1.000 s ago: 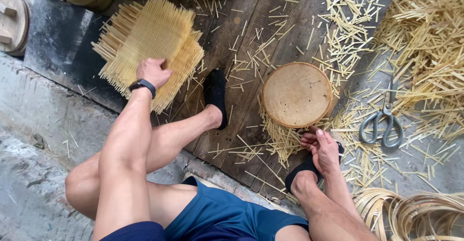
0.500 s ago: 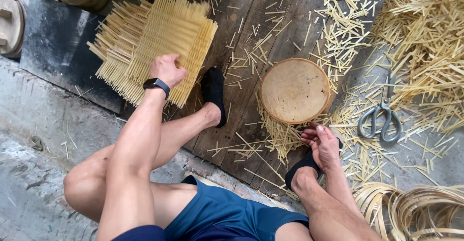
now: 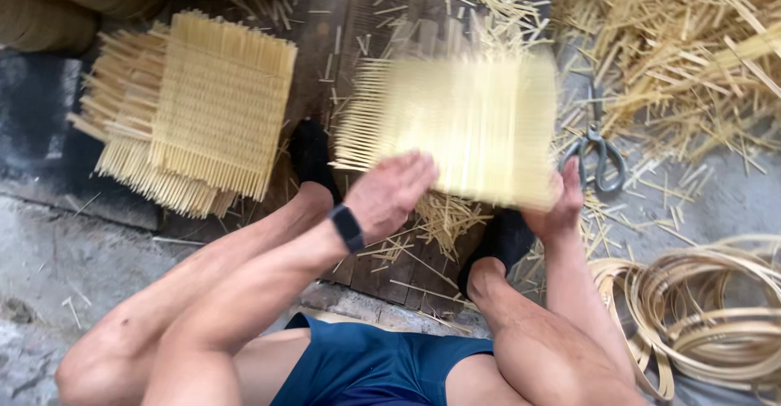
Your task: The person repeatedly places a bamboo mat over a circular mold, trims the excess bamboo strips around the rim using shears, removes the mold, and stacks the finished basket. The process is repeated multiple times.
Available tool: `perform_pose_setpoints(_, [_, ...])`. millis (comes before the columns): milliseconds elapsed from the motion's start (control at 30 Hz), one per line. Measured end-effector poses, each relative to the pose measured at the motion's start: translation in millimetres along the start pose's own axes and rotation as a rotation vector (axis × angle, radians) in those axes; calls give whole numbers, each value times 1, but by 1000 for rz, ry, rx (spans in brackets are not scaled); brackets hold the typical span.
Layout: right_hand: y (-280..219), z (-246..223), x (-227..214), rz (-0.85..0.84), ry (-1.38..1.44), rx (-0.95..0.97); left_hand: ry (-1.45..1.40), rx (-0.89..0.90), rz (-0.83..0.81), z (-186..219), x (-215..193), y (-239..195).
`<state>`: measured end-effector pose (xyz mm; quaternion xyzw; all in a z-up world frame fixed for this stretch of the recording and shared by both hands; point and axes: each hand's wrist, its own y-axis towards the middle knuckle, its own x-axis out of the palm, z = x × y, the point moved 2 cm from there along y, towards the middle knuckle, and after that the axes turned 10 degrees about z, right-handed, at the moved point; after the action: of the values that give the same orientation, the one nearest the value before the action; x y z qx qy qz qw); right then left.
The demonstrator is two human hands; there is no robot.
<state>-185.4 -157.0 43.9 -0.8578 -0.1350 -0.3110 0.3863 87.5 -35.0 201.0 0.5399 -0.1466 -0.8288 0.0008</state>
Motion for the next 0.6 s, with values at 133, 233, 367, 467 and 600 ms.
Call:
perform_pose_setpoints(133, [22, -5, 17, 140, -379, -12, -24, 12, -212, -13, 65, -39])
perform_pose_setpoints(233, [33, 7, 17, 274, -455, -48, -204, -110, -227, -35, 91, -52])
perform_pose_setpoints(367, [36, 14, 15, 288, -405, -95, -129, -774, 185, -95, 88, -40])
perform_pose_setpoints(467, [37, 16, 18, 311, -471, -128, -481, -1200, 171, -147, 85, -26])
perform_pose_setpoints(600, [36, 17, 16, 316, -481, -187, -1112, -1398, 27, -166, 98, -28])
